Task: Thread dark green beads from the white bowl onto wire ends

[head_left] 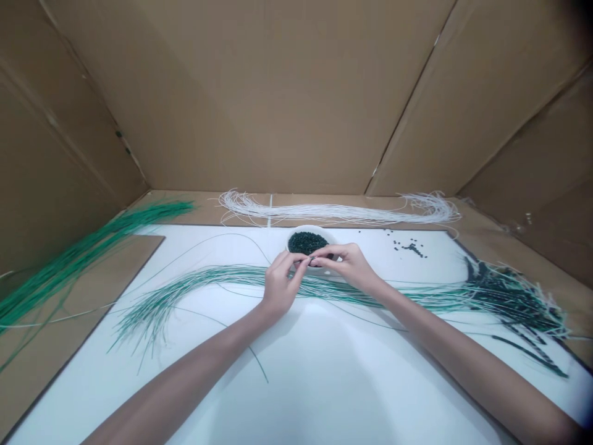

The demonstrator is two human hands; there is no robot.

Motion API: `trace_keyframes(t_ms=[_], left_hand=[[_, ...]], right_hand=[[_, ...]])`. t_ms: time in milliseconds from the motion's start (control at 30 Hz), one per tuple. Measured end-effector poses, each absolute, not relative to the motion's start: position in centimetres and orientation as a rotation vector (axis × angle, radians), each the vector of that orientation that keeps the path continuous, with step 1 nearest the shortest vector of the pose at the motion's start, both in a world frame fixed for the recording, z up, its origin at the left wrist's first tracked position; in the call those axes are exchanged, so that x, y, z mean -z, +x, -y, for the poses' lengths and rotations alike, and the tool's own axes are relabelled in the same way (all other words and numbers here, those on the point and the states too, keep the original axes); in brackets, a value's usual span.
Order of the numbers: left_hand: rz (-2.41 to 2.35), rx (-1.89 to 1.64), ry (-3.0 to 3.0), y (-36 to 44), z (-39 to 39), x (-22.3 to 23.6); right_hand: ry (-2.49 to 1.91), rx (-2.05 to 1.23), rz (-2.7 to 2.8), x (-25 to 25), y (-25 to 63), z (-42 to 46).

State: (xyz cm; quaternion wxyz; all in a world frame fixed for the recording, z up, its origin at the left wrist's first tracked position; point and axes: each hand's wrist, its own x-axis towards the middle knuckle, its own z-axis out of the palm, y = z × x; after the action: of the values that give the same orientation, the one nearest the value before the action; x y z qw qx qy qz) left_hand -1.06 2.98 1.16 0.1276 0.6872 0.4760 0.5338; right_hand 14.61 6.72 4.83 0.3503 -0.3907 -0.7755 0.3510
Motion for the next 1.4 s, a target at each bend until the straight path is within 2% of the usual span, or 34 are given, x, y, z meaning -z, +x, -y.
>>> trace_keyframes(t_ms=[1400], left_hand=[[-1.416, -1.484, 1.909, -1.06, -3.04, -1.35]], right_hand=[[-0.933, -0.865, 2.077, -4.65, 14.93, -7.22]])
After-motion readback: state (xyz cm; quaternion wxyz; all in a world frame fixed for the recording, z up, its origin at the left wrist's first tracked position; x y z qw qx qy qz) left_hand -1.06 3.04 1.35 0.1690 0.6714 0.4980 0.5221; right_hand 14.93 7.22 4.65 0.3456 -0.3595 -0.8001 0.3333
